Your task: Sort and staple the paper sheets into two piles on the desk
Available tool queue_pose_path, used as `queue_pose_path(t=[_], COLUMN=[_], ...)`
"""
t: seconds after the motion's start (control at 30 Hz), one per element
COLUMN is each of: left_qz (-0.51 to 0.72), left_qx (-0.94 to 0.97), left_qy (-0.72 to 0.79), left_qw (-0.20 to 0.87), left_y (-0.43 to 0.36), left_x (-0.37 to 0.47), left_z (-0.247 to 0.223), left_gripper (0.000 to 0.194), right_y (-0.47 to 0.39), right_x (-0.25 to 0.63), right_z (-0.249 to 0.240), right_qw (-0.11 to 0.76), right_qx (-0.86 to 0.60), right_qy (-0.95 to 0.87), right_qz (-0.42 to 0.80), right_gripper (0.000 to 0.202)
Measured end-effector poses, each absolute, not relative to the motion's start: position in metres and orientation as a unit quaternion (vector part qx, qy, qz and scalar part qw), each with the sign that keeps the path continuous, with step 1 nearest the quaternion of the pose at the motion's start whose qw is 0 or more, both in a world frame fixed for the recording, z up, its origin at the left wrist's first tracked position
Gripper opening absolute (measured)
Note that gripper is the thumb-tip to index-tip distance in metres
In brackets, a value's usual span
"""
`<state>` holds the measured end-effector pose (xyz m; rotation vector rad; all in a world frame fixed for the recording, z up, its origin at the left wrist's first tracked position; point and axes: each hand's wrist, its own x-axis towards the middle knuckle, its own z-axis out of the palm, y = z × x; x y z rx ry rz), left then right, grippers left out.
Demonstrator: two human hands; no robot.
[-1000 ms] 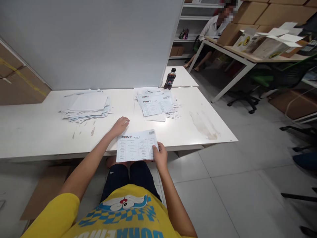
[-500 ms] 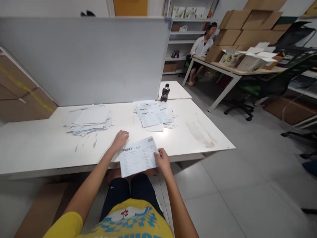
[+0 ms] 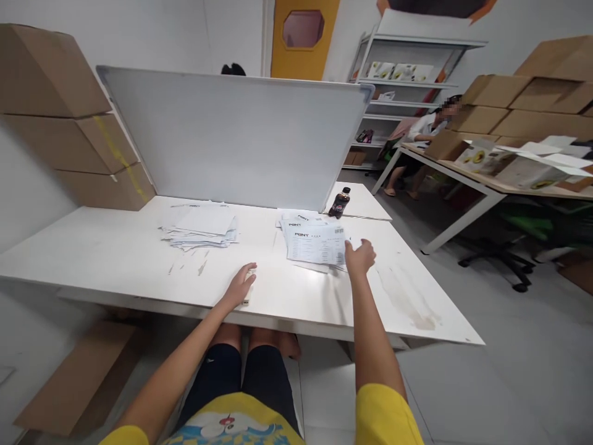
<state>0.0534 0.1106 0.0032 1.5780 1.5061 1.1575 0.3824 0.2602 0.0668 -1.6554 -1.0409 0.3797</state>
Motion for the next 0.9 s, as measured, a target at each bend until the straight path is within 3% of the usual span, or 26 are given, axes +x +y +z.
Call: queue_pose_path(t=[0.13, 0.27, 0.4, 0.5, 0.6, 0.67, 0.8, 0.9], left_qz=[0.436, 0.430, 0.423, 0.421, 0.420, 0.446, 0.494, 0.475], left_qx=[0.607, 0.623, 0.654, 0.661, 0.656, 0.633, 0.596, 0.623], left_qy=[0.560, 0.553, 0.532, 0.523, 0.522, 0.511, 0.483, 0.484], left_qw=[0.358, 0.349, 0.332, 0.335, 0.347, 0.372, 0.410, 0.390], left_y=[0.112, 0.114, 0.113, 0.112, 0.111, 0.110, 0.110, 0.112], left_x=[0.053, 0.052, 0.049, 0.049, 0.050, 0.052, 0.052, 0.051], left_z=[0.009, 0.010, 0.009, 0.011, 0.015, 0.017, 0.019, 0.019], left_gripper=[0.042, 0.037, 0.033, 0.033, 0.033, 0.034, 0.036, 0.034], right_y=[0.281, 0.292, 0.296, 0.294, 0.290, 0.287, 0.288, 0.290], right_x=[0.334, 0.243, 0.137, 0.068, 0.019, 0.000, -0.010, -0.001], right_z=[0.087, 0.094, 0.092, 0.087, 0.077, 0.069, 0.059, 0.061], right_qw=[0.559, 0.522, 0.355, 0.190, 0.105, 0.091, 0.091, 0.118], right_qx=[-0.640, -0.499, -0.416, -0.371, -0.334, -0.333, -0.363, -0.395], right_qy=[-0.522, -0.687, -0.824, -0.891, -0.922, -0.926, -0.915, -0.898], right_qz=[0.077, 0.078, 0.150, 0.182, 0.167, 0.153, 0.152, 0.153], right_gripper=[0.043, 0.043, 0.038, 0.050, 0.065, 0.064, 0.034, 0.031])
